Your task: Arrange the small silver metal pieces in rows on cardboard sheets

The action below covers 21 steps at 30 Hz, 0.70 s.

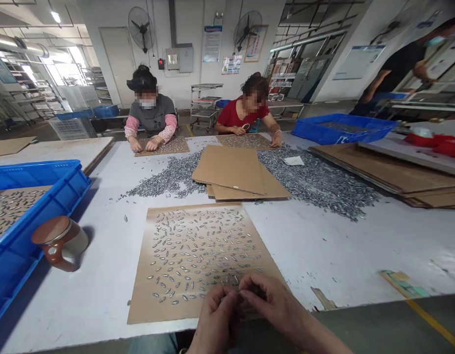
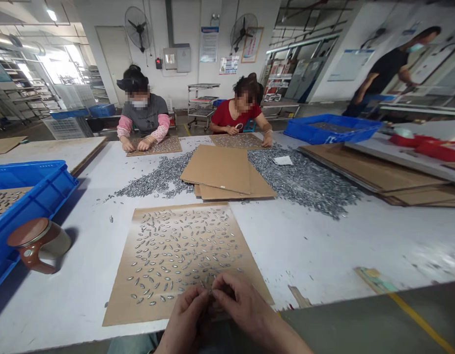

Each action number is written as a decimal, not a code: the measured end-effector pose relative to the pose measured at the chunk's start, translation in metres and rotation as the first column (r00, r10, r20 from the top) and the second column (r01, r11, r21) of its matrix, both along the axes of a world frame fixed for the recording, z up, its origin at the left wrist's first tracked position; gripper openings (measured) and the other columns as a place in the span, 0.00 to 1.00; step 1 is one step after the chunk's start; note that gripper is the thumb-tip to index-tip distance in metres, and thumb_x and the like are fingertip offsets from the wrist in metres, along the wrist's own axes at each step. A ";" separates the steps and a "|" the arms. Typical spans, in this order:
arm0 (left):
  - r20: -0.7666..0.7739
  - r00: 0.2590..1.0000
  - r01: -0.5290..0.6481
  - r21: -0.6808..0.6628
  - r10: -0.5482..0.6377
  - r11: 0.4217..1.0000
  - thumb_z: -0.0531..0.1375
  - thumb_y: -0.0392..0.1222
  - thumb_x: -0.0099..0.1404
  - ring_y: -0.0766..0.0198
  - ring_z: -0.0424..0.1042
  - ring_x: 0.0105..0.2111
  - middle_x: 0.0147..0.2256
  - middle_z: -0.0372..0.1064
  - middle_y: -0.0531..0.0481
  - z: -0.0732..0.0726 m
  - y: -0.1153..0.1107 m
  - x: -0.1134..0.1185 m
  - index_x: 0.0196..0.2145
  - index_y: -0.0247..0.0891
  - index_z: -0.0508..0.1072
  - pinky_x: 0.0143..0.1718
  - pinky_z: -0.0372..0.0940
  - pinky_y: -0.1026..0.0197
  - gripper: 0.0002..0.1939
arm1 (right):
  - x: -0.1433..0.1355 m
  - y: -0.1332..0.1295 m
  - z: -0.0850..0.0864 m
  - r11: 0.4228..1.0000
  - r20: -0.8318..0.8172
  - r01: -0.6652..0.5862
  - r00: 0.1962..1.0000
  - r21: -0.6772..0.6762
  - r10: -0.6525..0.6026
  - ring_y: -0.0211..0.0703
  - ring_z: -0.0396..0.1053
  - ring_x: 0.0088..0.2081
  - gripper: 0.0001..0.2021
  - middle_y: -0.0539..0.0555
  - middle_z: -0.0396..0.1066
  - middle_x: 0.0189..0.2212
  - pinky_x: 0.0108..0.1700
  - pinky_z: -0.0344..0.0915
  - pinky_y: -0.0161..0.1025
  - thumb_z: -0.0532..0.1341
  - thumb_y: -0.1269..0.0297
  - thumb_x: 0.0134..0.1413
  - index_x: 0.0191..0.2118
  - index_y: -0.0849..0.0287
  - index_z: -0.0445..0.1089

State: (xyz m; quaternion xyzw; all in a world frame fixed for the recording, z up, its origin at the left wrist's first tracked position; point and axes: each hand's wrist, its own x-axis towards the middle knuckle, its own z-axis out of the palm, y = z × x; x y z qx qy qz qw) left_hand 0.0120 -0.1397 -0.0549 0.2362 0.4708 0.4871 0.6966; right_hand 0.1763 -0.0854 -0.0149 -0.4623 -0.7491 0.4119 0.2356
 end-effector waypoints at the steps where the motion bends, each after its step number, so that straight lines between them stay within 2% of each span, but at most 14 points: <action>1: 0.034 0.999 -0.020 -0.033 0.021 0.999 0.70 0.62 0.53 0.74 0.53 0.15 0.20 0.64 0.57 0.000 -0.001 0.000 0.30 0.38 0.70 0.17 0.36 0.66 0.24 | 0.001 0.009 0.002 1.000 0.013 0.011 1.000 0.027 -0.011 0.42 0.69 0.32 0.13 0.49 0.71 0.28 0.35 0.65 0.38 0.56 0.52 0.63 0.32 0.55 0.68; 4: 0.094 0.994 -0.051 -0.081 0.059 0.995 0.68 0.61 0.55 0.72 0.58 0.16 0.25 0.71 0.51 0.002 -0.003 -0.002 0.36 0.37 0.74 0.17 0.34 0.66 0.24 | 0.000 0.050 0.004 0.976 0.075 0.096 0.991 0.196 -0.113 0.43 0.67 0.33 0.14 0.51 0.71 0.30 0.37 0.64 0.39 0.53 0.53 0.65 0.33 0.54 0.67; 6: 0.133 0.990 -0.039 -0.060 0.047 0.997 0.69 0.59 0.53 0.72 0.56 0.15 0.24 0.72 0.51 0.001 -0.004 -0.003 0.37 0.37 0.74 0.16 0.33 0.65 0.24 | -0.007 0.081 0.000 0.946 0.144 0.115 0.976 0.303 -0.165 0.45 0.68 0.36 0.11 0.53 0.72 0.34 0.41 0.64 0.40 0.54 0.58 0.64 0.32 0.55 0.67; 10: 0.220 0.974 0.050 -0.005 -0.048 0.999 0.69 0.57 0.50 0.72 0.56 0.13 0.24 0.72 0.51 -0.008 -0.002 -0.007 0.36 0.37 0.72 0.15 0.35 0.65 0.23 | -0.029 0.125 -0.012 0.939 0.299 0.069 0.938 0.336 -0.176 0.45 0.70 0.40 0.07 0.55 0.74 0.36 0.45 0.62 0.39 0.55 0.67 0.61 0.32 0.56 0.68; 12: 0.209 0.977 0.046 0.001 -0.046 0.999 0.69 0.56 0.50 0.72 0.56 0.13 0.23 0.71 0.51 -0.012 -0.001 -0.010 0.34 0.37 0.72 0.15 0.36 0.66 0.22 | -0.038 0.135 -0.018 0.946 0.342 0.066 0.923 0.317 -0.179 0.45 0.71 0.41 0.07 0.55 0.75 0.36 0.44 0.62 0.37 0.55 0.70 0.60 0.32 0.57 0.69; 15: 0.164 0.986 -0.019 -0.011 0.021 1.000 0.69 0.56 0.51 0.72 0.56 0.13 0.21 0.70 0.50 -0.013 0.001 -0.015 0.31 0.36 0.73 0.16 0.36 0.65 0.21 | -0.047 0.138 -0.018 0.957 0.375 0.071 0.910 0.280 -0.177 0.44 0.71 0.38 0.08 0.56 0.76 0.35 0.40 0.60 0.36 0.56 0.71 0.60 0.31 0.58 0.70; 18: 0.161 0.987 -0.007 -0.047 0.014 0.999 0.69 0.54 0.54 0.72 0.55 0.14 0.22 0.71 0.49 -0.006 0.003 -0.018 0.31 0.37 0.74 0.17 0.36 0.63 0.18 | -0.052 0.136 -0.008 0.969 0.438 0.076 0.882 0.236 -0.176 0.43 0.71 0.35 0.09 0.56 0.76 0.34 0.35 0.57 0.35 0.56 0.72 0.60 0.30 0.59 0.70; 21: 0.147 0.989 -0.007 -0.094 0.021 0.996 0.70 0.55 0.54 0.71 0.56 0.15 0.23 0.71 0.48 0.008 0.004 -0.018 0.31 0.37 0.75 0.18 0.36 0.63 0.18 | -0.053 0.132 0.006 0.967 0.518 0.060 0.836 0.246 -0.183 0.43 0.71 0.34 0.10 0.57 0.77 0.34 0.35 0.55 0.36 0.56 0.72 0.62 0.30 0.59 0.70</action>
